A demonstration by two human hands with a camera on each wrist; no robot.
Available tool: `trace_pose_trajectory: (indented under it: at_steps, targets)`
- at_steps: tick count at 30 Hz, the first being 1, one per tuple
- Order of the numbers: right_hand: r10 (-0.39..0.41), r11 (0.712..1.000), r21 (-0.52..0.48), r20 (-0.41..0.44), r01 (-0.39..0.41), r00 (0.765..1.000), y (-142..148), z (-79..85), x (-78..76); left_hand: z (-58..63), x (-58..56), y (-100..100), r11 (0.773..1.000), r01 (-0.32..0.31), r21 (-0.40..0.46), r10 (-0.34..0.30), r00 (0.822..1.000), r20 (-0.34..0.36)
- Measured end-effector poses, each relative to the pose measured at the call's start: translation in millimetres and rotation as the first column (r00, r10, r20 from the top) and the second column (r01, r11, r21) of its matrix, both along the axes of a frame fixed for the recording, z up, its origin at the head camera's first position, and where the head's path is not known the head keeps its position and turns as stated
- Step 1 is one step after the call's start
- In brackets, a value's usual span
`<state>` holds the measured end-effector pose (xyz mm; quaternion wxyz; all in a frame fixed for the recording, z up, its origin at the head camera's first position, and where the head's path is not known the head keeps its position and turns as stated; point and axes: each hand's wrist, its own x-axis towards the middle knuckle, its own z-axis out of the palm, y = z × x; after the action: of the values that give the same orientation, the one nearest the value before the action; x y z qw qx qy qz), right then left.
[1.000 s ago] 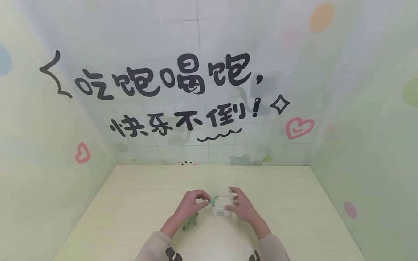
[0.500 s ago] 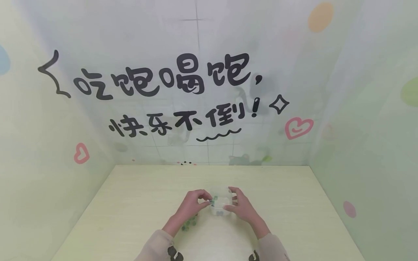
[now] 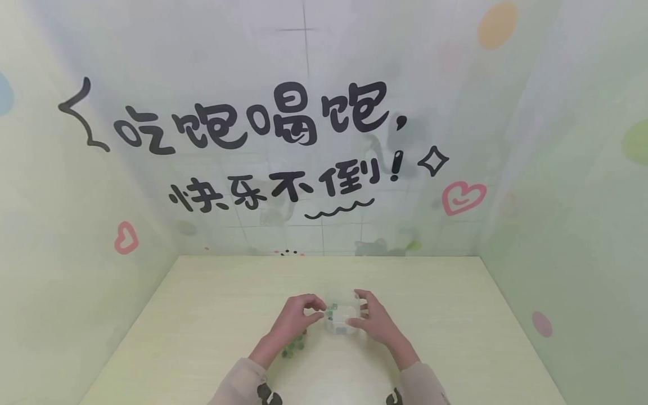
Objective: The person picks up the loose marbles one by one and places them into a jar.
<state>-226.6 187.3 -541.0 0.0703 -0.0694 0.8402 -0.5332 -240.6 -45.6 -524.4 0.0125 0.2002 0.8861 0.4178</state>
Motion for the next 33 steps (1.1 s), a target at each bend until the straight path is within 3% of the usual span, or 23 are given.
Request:
trace_pose_trajectory:
  at_steps: [12, 19, 33]
  targets:
    - [-0.004, 1.000, -0.002, -0.002, 0.004, 1.000, 0, -0.7, -0.3, 0.9, 4.4, -10, 0.998, -0.046, -0.034, 0.047, 0.999, 0.024]
    - [-0.015, 1.000, 0.010, -0.006, 0.016, 1.000, -1, -0.6, -0.3, 1.5, 6.6, -16, 0.999, -0.045, -0.009, 0.046, 0.997, 0.056]
    - [-0.018, 1.000, 0.021, -0.008, 0.019, 1.000, -1, -0.4, 0.4, -3.2, 8.3, -27, 0.998, -0.049, -0.031, 0.050, 0.998, 0.030]
